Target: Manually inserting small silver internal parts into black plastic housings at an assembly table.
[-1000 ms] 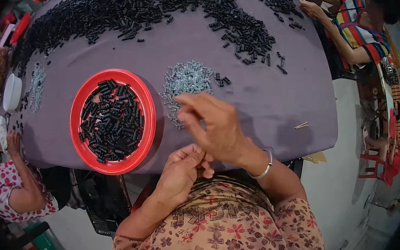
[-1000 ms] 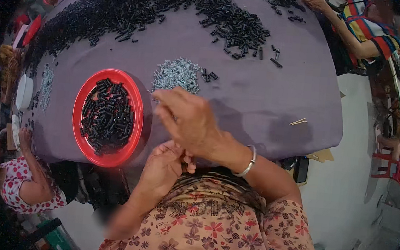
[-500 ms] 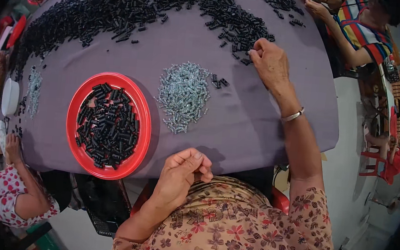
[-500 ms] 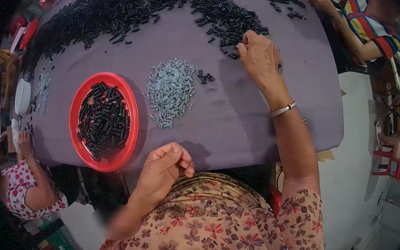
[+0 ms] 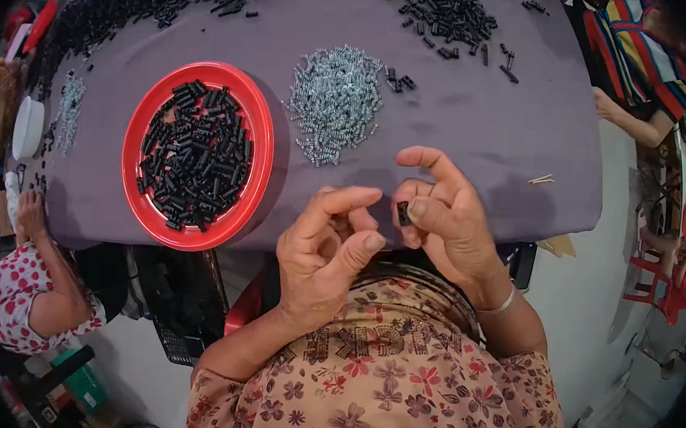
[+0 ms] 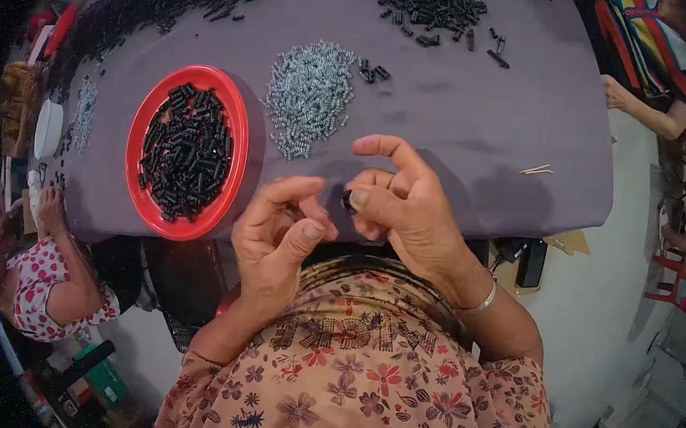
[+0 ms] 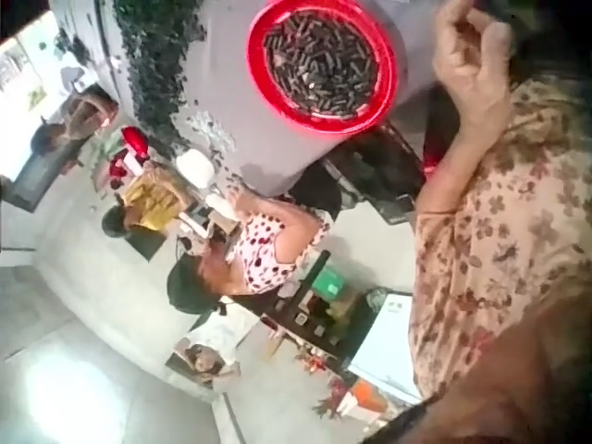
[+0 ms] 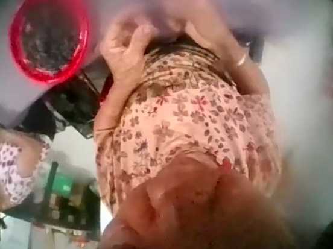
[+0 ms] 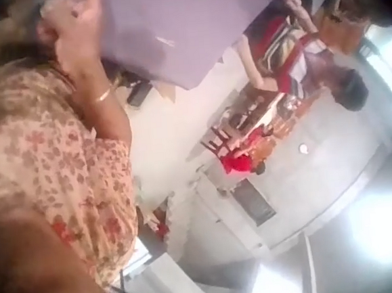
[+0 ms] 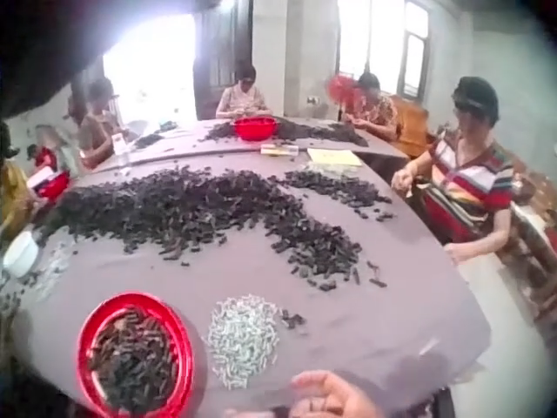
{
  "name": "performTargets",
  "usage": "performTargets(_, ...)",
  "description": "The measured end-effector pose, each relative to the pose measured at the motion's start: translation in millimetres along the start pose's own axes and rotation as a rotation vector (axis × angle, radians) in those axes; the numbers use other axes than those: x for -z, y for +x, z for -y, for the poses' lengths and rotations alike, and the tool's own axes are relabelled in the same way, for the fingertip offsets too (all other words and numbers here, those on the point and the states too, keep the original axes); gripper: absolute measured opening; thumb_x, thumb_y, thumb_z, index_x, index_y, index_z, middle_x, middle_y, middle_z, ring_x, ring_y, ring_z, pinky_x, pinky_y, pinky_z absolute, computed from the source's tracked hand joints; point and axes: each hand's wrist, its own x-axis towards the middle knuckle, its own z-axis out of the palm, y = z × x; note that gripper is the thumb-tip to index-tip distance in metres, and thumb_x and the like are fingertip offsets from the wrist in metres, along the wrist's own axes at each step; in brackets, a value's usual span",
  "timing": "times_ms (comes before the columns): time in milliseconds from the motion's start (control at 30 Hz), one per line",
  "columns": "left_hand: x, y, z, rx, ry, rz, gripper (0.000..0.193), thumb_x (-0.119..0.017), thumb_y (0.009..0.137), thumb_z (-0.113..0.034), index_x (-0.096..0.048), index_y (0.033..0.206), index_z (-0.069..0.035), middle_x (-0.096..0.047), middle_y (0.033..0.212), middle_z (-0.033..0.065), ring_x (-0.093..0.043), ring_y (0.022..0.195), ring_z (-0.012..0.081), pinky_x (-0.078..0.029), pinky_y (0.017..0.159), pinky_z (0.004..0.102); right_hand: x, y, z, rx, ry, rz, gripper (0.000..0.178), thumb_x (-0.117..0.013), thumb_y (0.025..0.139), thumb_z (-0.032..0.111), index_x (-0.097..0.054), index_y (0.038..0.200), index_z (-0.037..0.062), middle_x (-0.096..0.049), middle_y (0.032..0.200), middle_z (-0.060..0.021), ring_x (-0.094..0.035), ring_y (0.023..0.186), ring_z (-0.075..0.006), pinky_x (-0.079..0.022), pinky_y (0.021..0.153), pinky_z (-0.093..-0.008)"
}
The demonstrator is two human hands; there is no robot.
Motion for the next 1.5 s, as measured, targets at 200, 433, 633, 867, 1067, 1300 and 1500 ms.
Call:
performTargets(200, -7, -4, 4, -0.064, -0.051, 0.04, 0.029, -0.067, 0.08, 0.001, -0.06, 0.108, 0.0, -0.049, 0.086, -0.0003, -0.049, 0.07, 0.0041, -0.039, 0.061, 0.0153, -5, -9, -16, 0.104, 0.004, 0.066, 0.058, -0.068, 0.082, 0.006, -0.033, 0.127, 0.0018, -0.058, 0.085, -0.0044, -0.056, 0.074, -0.0083, -0.048, 0.065, -0.0208)
performTargets(433, -1, -3, -1, -0.186, 0.151, 0.033, 0.027, -0.071, 0.076, 0.001, -0.065, 0.102, -0.003, -0.05, 0.088, 0.0014, -0.05, 0.074, 0.0068, -0.042, 0.063, 0.0183, -8, -13, -19, 0.208, -0.022, 0.103, 0.061, -0.062, 0.084, 0.0, -0.028, 0.133, 0.0016, -0.06, 0.091, -0.0071, -0.059, 0.085, -0.012, -0.051, 0.075, -0.0248)
performTargets(633, 2, -3, 3, -0.161, 0.106, 0.019, 0.027, -0.072, 0.074, 0.001, -0.066, 0.101, -0.003, -0.051, 0.088, 0.0019, -0.049, 0.081, 0.0089, -0.042, 0.064, 0.0187, -9, -12, -18, 0.179, -0.055, 0.053, 0.055, -0.061, 0.085, 0.001, -0.032, 0.131, 0.0008, -0.061, 0.088, -0.0075, -0.059, 0.081, -0.0117, -0.052, 0.073, -0.0245)
performTargets(867, 6, 2, 5, -0.014, 0.111, 0.039, 0.017, -0.067, 0.08, -0.001, -0.065, 0.097, -0.001, -0.054, 0.086, 0.0013, -0.048, 0.073, 0.0074, -0.039, 0.062, 0.0189, 19, 18, 0, 0.518, -1.088, -0.181, 0.01, -0.062, 0.082, 0.005, -0.062, 0.091, 0.0005, -0.059, 0.079, -0.0082, -0.058, 0.065, -0.0155, -0.046, 0.059, -0.0274)
performTargets(1067, 4, 6, 5, 0.179, 0.101, 0.197, 0.012, -0.062, 0.085, -0.006, -0.063, 0.097, -0.001, -0.052, 0.081, -0.0002, -0.046, 0.069, 0.0059, -0.038, 0.062, 0.0196, 29, 52, 17, 0.65, -1.411, -0.187, 0.008, -0.062, 0.081, 0.007, -0.062, 0.089, 0.0038, -0.054, 0.073, -0.0105, -0.056, 0.064, -0.0265, -0.045, 0.057, -0.036)
performTargets(1300, 8, 9, 6, 0.179, 0.127, 0.2, 0.013, -0.061, 0.086, -0.005, -0.063, 0.098, -0.001, -0.049, 0.081, -0.0009, -0.045, 0.071, 0.0056, -0.038, 0.061, 0.02, 20, 79, 4, 0.783, -1.519, -0.118, 0.012, -0.065, 0.077, 0.006, -0.062, 0.089, 0.005, -0.054, 0.082, -0.0096, -0.058, 0.067, -0.0279, -0.047, 0.057, -0.0357)
performTargets(1500, 9, 10, 6, 0.141, 0.149, 0.192, 0.016, -0.061, 0.087, -0.01, -0.062, 0.098, 0.001, -0.056, 0.088, 0.0048, -0.059, 0.075, 0.0106, -0.047, 0.065, 0.0209, 22, 77, 5, 0.762, -1.486, -0.103, 0.01, -0.064, 0.076, 0.003, -0.059, 0.085, 0.0044, -0.056, 0.086, -0.0084, -0.06, 0.067, -0.0221, -0.048, 0.056, -0.031)
